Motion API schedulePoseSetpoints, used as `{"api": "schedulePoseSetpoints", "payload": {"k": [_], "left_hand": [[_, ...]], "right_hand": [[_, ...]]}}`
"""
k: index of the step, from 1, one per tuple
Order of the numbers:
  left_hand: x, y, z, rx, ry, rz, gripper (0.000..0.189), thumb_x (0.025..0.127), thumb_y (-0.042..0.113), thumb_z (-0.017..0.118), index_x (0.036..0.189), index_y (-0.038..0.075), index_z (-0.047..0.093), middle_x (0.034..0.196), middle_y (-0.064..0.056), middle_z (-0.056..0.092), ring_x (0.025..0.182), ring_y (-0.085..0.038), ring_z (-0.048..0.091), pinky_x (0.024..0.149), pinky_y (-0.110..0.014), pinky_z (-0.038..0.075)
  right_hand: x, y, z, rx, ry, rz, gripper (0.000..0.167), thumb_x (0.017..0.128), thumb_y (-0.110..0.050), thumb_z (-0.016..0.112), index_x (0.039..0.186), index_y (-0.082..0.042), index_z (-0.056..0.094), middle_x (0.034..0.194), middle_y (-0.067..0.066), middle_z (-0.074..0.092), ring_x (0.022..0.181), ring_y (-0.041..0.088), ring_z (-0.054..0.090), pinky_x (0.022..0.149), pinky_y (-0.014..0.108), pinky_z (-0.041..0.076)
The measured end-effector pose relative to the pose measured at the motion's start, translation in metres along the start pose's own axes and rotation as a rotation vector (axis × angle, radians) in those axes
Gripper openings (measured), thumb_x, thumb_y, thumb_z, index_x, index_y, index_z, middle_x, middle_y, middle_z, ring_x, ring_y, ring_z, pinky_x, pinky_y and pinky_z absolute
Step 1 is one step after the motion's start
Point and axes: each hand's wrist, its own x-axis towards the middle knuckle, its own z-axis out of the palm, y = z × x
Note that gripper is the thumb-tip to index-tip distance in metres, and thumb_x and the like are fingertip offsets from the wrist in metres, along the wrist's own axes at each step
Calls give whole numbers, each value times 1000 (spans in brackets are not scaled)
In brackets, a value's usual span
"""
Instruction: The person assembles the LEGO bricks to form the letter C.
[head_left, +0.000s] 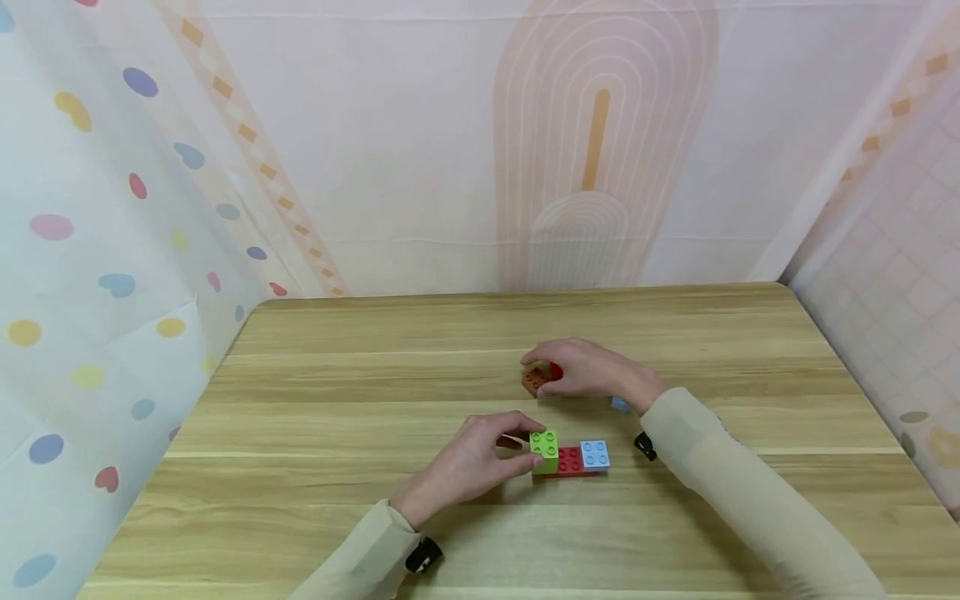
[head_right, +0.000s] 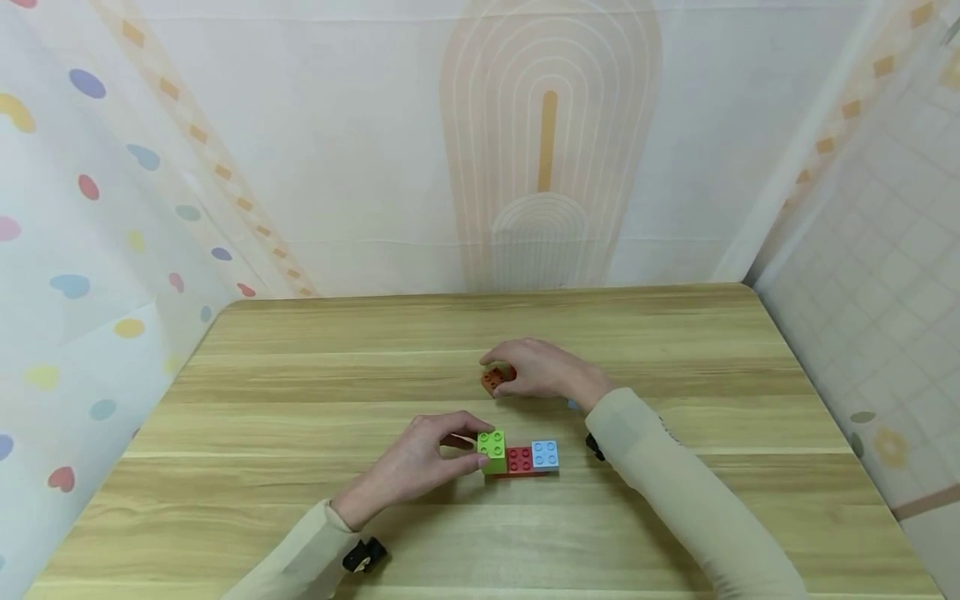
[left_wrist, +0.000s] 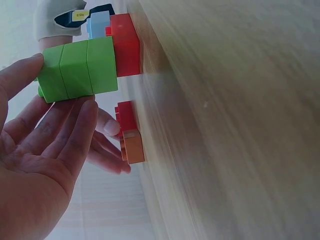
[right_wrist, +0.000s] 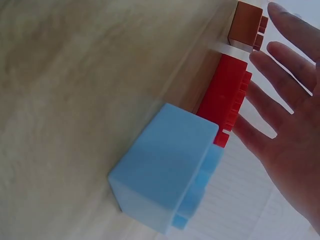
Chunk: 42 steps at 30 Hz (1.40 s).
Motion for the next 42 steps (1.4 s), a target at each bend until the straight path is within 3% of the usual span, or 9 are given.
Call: {"api": "schedulePoseSetpoints", "payload": {"k": [12,23,42], "left_hand": [[-1,0,0,-12,1,0,28,92,22,73,118,13,67,115,3,69,99,-8,66,85,-20,53],[-1,-1,1,-8,7,11,28,92,22,73,117,12,68,115,2,70,98,-11,67,84,-21,54],[-1,-4,2,-26,8,9,30,92,26,73,118,11,68,115,0,70,101,-15,67,86,-23,54]], "right_hand": [[-1,-1,4,-21,-27,1,42,91,-24,75,130,-14,64,127,0,63,114,16,57,101,38,46],[0,-1,5,-72,-14,1,37,92,-18,73,128,-12,65,124,1,65,114,17,58,100,38,47],[-9,-7,-2,-76,36,-38,36,93,-24,72,127,-12,65,115,-3,63,95,15,56,87,34,49]]}}
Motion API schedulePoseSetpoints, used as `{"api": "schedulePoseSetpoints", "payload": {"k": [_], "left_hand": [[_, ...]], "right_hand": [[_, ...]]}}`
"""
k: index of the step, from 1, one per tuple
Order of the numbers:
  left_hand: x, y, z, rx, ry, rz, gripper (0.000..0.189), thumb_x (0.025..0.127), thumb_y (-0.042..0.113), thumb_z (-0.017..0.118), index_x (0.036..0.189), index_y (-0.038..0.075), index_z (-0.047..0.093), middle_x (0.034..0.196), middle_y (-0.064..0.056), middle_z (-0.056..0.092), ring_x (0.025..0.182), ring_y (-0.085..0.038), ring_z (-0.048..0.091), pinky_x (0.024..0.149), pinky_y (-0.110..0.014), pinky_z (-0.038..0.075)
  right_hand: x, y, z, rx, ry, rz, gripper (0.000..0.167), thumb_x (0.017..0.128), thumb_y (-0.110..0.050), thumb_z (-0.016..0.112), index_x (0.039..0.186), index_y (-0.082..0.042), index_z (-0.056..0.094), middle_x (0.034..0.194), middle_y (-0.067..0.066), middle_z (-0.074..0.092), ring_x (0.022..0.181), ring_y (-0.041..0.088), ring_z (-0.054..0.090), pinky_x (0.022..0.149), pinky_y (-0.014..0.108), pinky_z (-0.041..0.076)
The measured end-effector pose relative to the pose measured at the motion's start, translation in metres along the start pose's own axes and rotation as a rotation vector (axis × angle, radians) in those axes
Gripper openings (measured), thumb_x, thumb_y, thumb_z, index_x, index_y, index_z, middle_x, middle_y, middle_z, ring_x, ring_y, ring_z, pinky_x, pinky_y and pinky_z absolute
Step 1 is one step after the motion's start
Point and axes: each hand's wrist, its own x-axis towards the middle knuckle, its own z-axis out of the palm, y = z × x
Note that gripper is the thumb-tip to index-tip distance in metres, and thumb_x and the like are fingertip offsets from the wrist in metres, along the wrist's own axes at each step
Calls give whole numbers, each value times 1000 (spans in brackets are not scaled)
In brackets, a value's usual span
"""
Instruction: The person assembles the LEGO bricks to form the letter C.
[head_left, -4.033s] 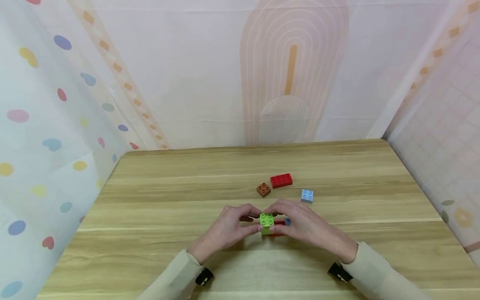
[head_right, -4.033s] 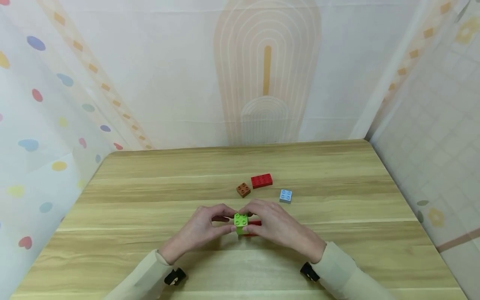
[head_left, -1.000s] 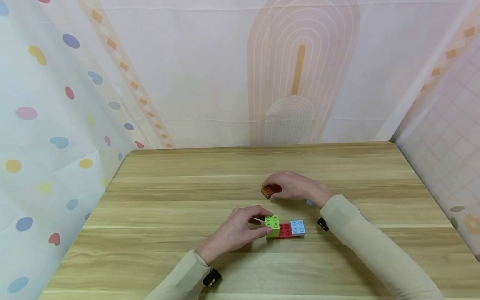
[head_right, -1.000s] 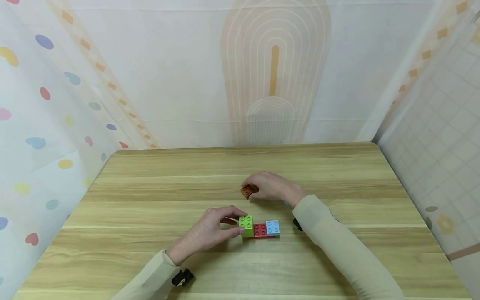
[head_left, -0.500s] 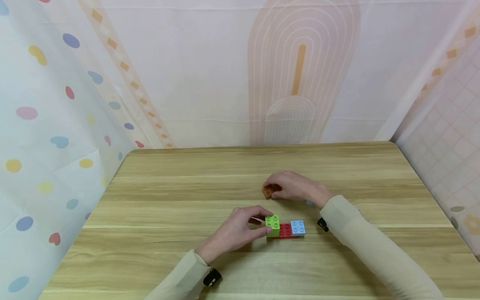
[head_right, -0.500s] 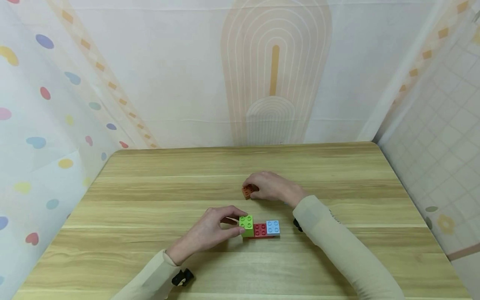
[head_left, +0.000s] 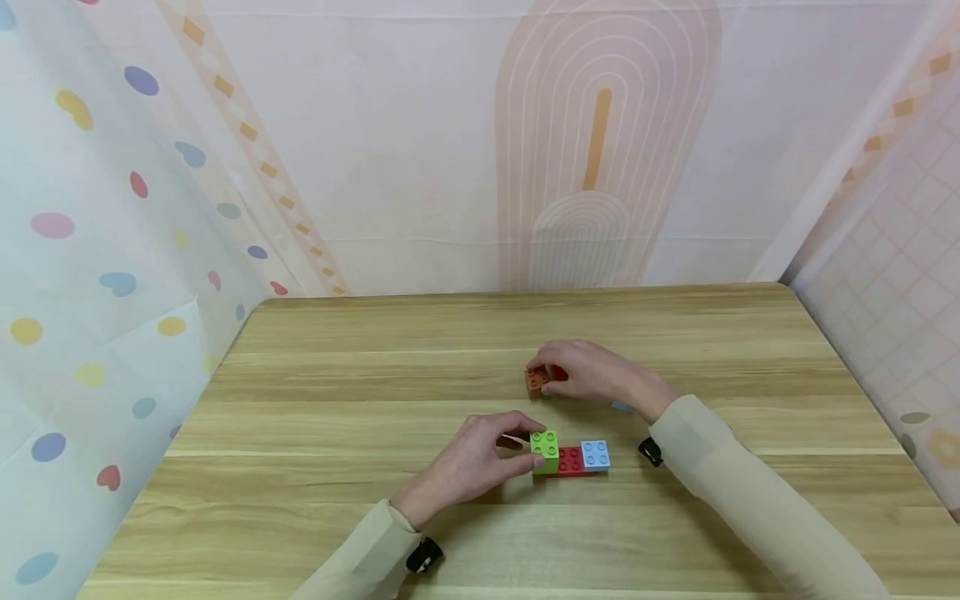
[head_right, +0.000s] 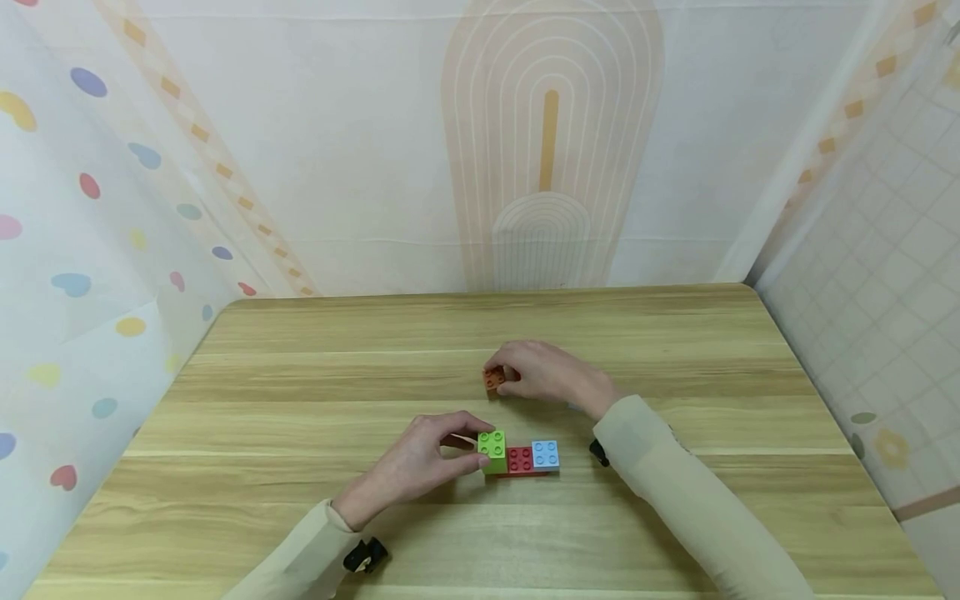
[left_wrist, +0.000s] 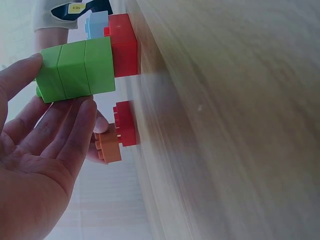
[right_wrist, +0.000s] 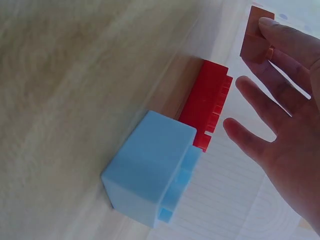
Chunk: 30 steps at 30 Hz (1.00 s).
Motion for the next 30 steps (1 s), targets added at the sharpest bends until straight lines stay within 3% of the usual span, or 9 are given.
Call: {"api": "schedulePoseSetpoints", "payload": {"k": [5,13,30], "left_hand": [[0,-1,1,4,3,3,31,92,25,74,118,11,67,116,0,70,101,-16,67,86,-24,54],[0,-1,1,13,8,8,31,91,23,74,119,11,67,116,0,70,101,-13,67,86,-25,54],[1,-1,1,19,6,-3,31,92,26,74,119,12,67,114,2,70,103,-13,66,87,-26,54]], "right_hand": [[-3,-2,-1,-4,22,-31,36,94,-25,71,127,-12,65,114,-3,63,95,15,56,86,33,49],[-12,-7,-3,-4,63,-52,39,95,-28,69,130,-12,64,124,2,62,113,17,57,98,38,49],[-31,-12,-6,74,156,-142,38,95,-23,70,129,-8,64,118,1,63,103,20,61,87,35,53]]}}
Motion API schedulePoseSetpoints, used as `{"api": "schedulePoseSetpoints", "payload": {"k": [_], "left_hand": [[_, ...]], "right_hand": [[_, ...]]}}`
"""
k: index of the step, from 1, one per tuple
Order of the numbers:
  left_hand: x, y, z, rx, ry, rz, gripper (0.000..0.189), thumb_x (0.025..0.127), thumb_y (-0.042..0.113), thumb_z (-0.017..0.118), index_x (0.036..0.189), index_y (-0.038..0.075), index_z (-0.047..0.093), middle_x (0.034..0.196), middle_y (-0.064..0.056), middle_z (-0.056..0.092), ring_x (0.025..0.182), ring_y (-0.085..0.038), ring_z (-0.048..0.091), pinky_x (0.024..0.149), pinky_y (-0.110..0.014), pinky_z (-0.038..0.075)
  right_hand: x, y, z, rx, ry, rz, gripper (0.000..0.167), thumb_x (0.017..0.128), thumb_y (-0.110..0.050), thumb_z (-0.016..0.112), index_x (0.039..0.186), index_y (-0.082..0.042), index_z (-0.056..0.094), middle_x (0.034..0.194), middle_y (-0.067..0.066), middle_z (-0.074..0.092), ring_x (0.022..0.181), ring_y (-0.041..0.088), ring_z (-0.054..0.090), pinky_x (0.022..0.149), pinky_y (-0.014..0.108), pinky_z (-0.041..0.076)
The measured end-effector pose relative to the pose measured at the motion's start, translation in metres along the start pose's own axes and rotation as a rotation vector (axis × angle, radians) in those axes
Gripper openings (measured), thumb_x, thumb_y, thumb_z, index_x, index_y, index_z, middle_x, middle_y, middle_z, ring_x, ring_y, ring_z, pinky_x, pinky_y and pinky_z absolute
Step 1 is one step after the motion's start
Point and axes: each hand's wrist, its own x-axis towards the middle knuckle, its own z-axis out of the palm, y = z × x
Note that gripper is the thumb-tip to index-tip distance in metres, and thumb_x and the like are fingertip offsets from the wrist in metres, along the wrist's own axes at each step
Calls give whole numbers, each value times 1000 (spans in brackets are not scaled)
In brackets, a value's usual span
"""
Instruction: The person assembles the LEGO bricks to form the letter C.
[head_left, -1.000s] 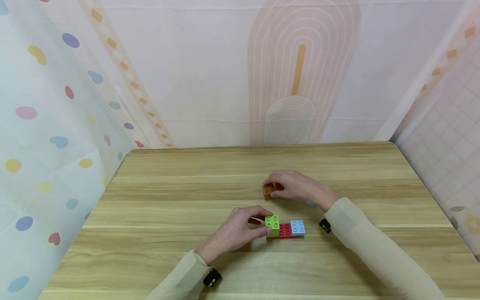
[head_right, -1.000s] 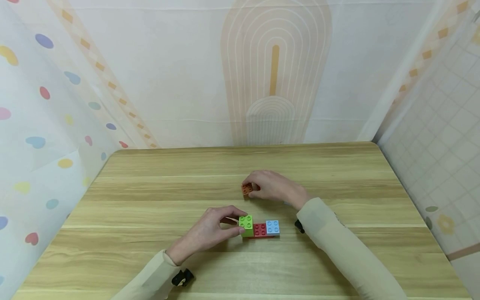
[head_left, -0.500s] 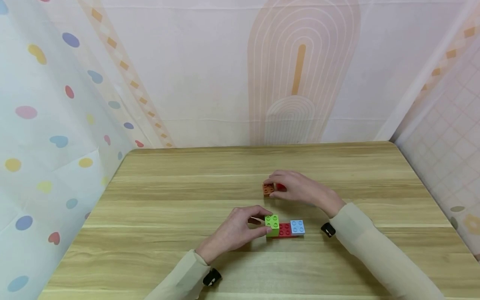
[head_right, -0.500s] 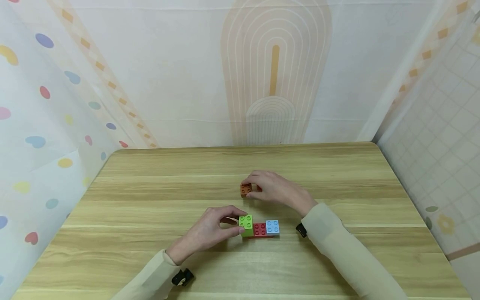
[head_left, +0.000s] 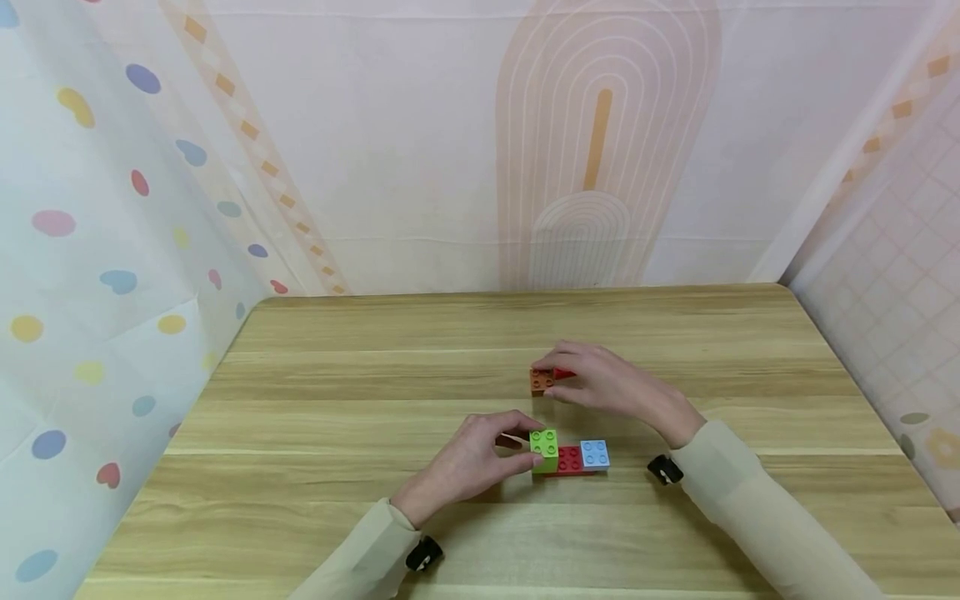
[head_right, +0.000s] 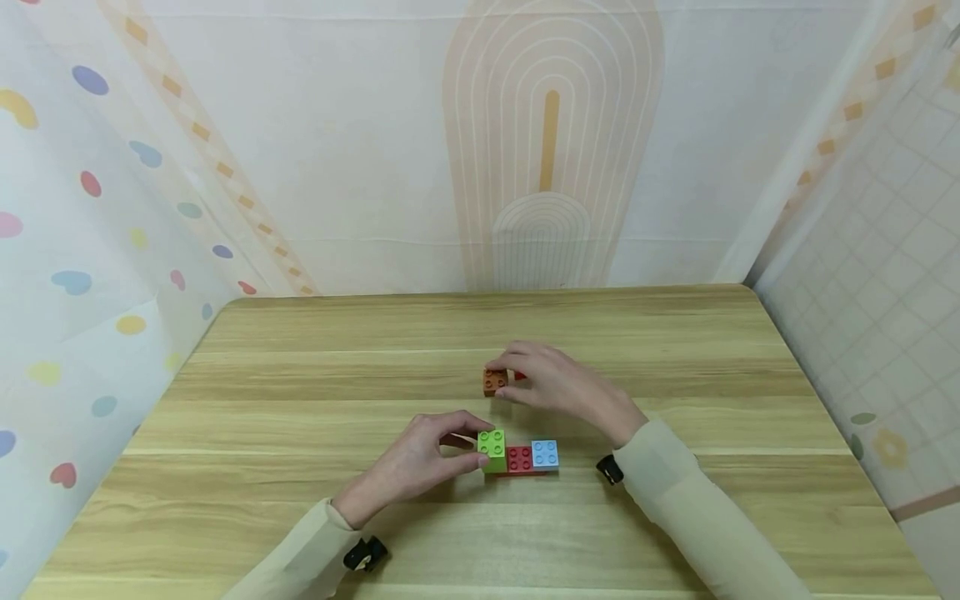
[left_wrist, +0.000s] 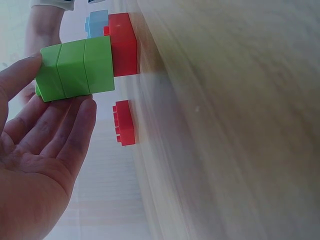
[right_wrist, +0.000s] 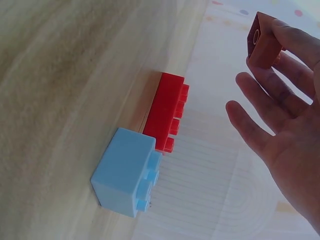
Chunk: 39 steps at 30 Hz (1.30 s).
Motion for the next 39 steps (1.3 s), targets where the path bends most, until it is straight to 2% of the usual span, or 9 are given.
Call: {"api": "schedulePoseSetpoints", "payload": {"k": [8,16,27,34,39], "left_hand": [[1,0,0,-19,-3,11,32,92,28,73,119,12,68,114,1,70,103,-14,66,86,-25,54],[1,0,2,-24,4,5,30,92,23,74,119,10,68,112,1,71,101,-17,68,85,-23,54],[1,0,1,-11,8,8,32,92,25,74,120,10,68,114,0,71,101,-15,67,85,-24,54],[2,0,0,13,10,20,33,91,24,74,121,11,68,114,2,71,103,-11,66,87,-24,54],[2,0,0,19,11,23,34,91,25,74,122,10,68,114,1,71,103,-14,67,87,-24,54]], "right_hand": [[-9,-4,-1,15,29,19,38,95,-21,70,130,-8,63,120,1,63,106,19,61,89,39,54],[-19,-13,-3,-4,60,17,40,95,-26,69,131,-10,63,126,1,61,115,18,58,96,40,51],[-29,-22,-5,7,104,-4,38,92,-23,73,128,-11,65,124,-2,62,115,16,57,95,39,51],[-34,-27,-6,17,117,-32,40,91,-23,74,127,-11,65,121,-2,63,108,16,60,91,36,54],[-37,-30,-6,-3,135,-53,41,90,-23,75,128,-11,65,120,-3,63,106,14,60,89,36,54]]}}
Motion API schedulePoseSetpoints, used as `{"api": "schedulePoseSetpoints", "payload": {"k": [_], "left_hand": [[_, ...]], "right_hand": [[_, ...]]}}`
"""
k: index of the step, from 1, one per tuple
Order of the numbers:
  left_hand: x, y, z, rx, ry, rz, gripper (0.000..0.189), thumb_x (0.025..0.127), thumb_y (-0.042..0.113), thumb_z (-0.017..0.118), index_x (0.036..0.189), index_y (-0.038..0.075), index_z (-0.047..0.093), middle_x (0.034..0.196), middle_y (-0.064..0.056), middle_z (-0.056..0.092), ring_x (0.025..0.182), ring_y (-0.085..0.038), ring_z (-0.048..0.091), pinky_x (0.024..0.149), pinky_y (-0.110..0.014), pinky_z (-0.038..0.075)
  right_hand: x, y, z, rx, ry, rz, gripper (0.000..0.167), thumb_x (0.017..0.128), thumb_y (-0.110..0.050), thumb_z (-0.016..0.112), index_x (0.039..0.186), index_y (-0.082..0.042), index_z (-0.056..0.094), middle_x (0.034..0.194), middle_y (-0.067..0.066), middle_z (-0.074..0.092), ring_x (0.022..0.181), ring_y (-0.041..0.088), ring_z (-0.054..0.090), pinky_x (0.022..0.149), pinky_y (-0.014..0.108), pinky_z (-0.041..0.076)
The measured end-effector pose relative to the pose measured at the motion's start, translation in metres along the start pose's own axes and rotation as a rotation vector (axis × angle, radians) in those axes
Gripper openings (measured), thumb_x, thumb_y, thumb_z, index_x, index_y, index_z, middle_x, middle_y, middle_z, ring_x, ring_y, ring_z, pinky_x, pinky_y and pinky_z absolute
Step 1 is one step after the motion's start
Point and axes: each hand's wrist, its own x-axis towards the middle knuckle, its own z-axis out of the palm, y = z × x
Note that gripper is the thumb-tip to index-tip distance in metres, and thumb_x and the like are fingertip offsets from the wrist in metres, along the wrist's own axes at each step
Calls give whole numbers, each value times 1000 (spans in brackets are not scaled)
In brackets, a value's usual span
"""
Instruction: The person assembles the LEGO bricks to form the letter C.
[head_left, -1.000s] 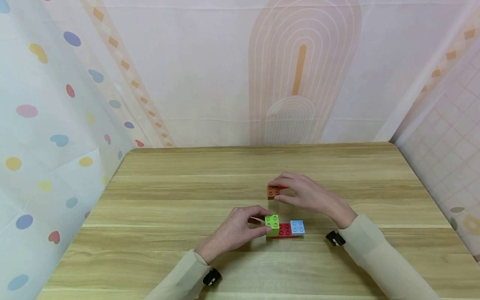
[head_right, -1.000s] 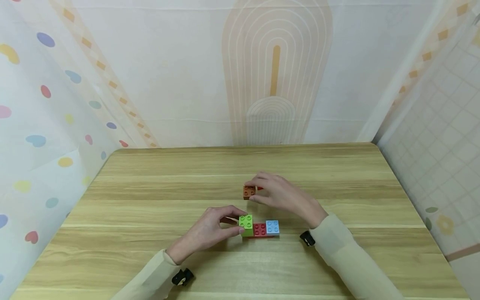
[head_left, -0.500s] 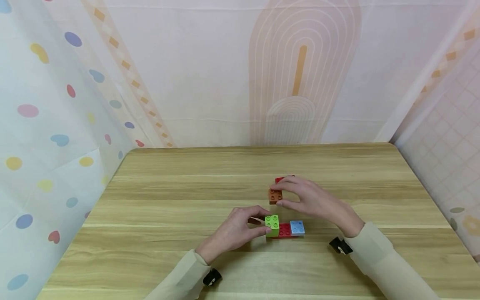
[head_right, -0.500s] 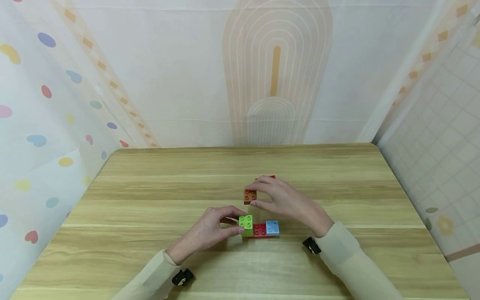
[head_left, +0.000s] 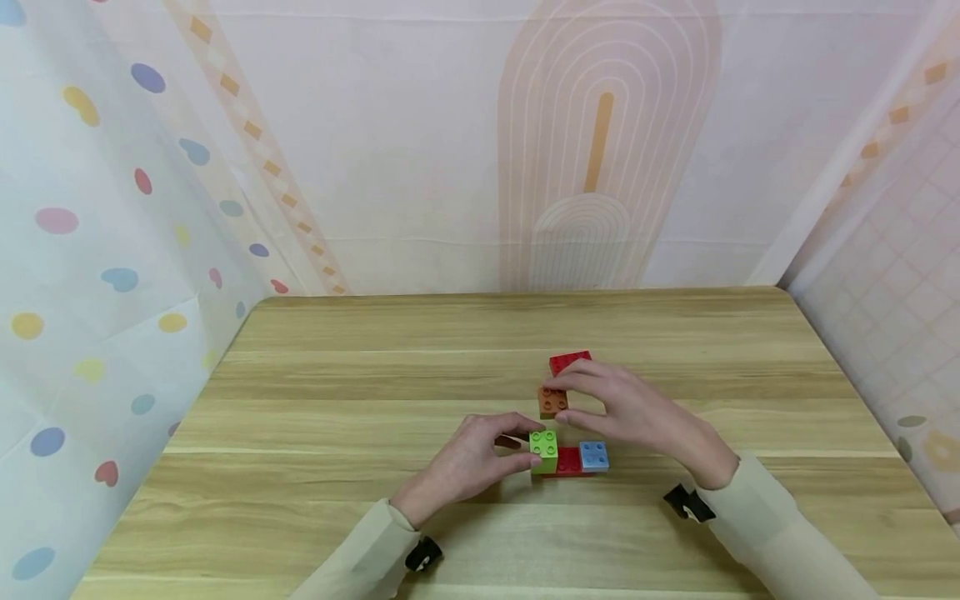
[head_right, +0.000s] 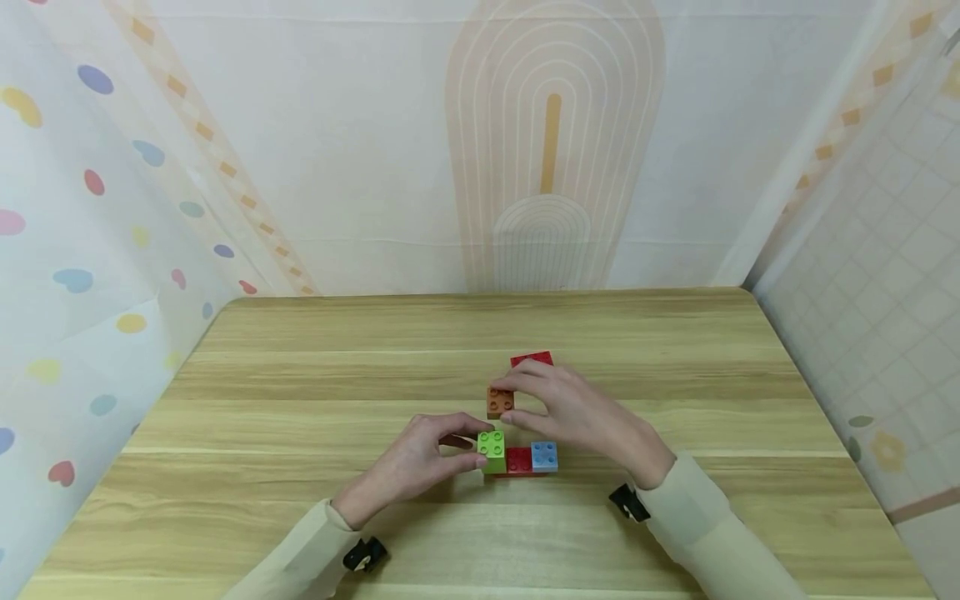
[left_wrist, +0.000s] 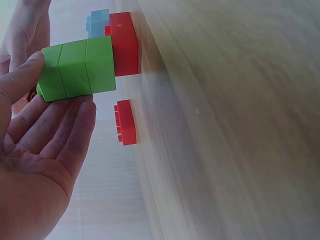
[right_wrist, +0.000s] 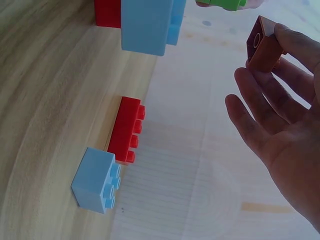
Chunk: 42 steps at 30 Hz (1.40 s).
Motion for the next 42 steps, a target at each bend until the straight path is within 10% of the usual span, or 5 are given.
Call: {"api": "schedulePoseSetpoints", "payload": {"k": [27,42], "left_hand": [[3,-1,2,-25,5,-15,33,90,22,75,119,10,66,114,0,71,102,-12,67,87,-25,54],[2,-2,2,-24,9,-3,34,90,25,75,119,9,66,115,-3,71,103,-15,68,87,-25,54]], "right_hand": [[-9,-7,8,56,28,-96,40,90,-25,75,126,-10,66,123,-2,63,110,14,61,89,34,55],[-13,-13,14,64,-24,12,43,92,-31,73,129,-12,63,124,-8,61,113,8,56,93,29,52]]}}
